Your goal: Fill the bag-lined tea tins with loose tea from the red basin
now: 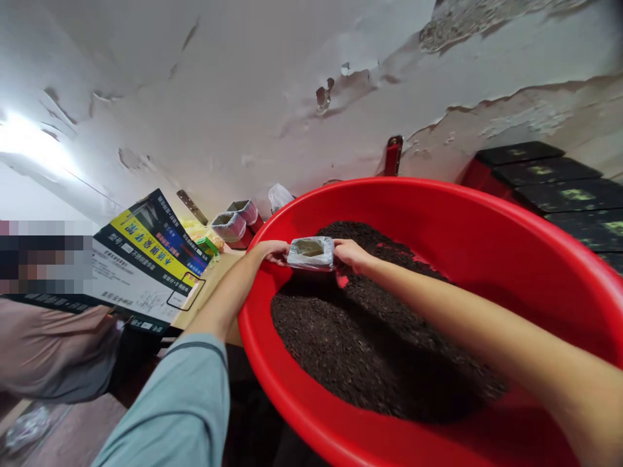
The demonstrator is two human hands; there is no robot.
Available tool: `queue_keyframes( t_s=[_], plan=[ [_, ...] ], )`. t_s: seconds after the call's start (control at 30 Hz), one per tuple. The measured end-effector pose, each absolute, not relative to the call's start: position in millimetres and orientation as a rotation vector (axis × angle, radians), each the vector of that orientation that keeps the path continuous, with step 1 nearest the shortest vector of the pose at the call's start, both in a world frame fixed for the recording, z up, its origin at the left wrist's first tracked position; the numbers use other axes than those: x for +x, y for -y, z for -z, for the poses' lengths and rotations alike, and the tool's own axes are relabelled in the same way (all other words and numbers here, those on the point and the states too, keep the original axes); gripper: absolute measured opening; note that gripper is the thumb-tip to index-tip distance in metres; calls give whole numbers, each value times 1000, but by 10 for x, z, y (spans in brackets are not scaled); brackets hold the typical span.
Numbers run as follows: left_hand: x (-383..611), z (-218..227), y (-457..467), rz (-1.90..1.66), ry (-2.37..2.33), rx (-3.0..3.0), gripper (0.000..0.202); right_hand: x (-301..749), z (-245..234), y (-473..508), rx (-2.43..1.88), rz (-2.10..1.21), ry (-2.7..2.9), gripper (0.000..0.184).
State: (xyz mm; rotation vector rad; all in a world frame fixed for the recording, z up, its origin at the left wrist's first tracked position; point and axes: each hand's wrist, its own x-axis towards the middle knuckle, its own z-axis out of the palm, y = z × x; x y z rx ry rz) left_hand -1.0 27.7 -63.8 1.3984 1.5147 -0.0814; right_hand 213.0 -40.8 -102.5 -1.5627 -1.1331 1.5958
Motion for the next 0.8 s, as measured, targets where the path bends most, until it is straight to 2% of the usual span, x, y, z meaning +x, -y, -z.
queue_keyframes(
  t_s=[0.1,0.2,0.27,0.4,0.53,0.67,0.8],
  plan=[
    [-79,601,-181,59,-1572,1372,32,2203,1083,475,-1531,-1694,1201,62],
    [-26,620,-113,-79,-1754,1448,29,2227,1147,519,-1608,-1423,1222,77],
    [34,651,-37,-212,-1850,1540,25,2221,1194,553,-1662,-1172,1284,67],
    [64,658,208,-331,-1886,1714,13,2219,1273,642,-1699,-1022,1537,14],
    [-11,588,393,-248,-1787,1740,15,2232,1292,676,-1709,-1003,1627,15],
    [-68,673,389,-184,-1690,1736,39,2235,1311,618,-1744,-944,1663,14],
    [-15,859,224,-148,-1748,1688,30,2249,1350,535,-1769,-924,1675,12]
  ],
)
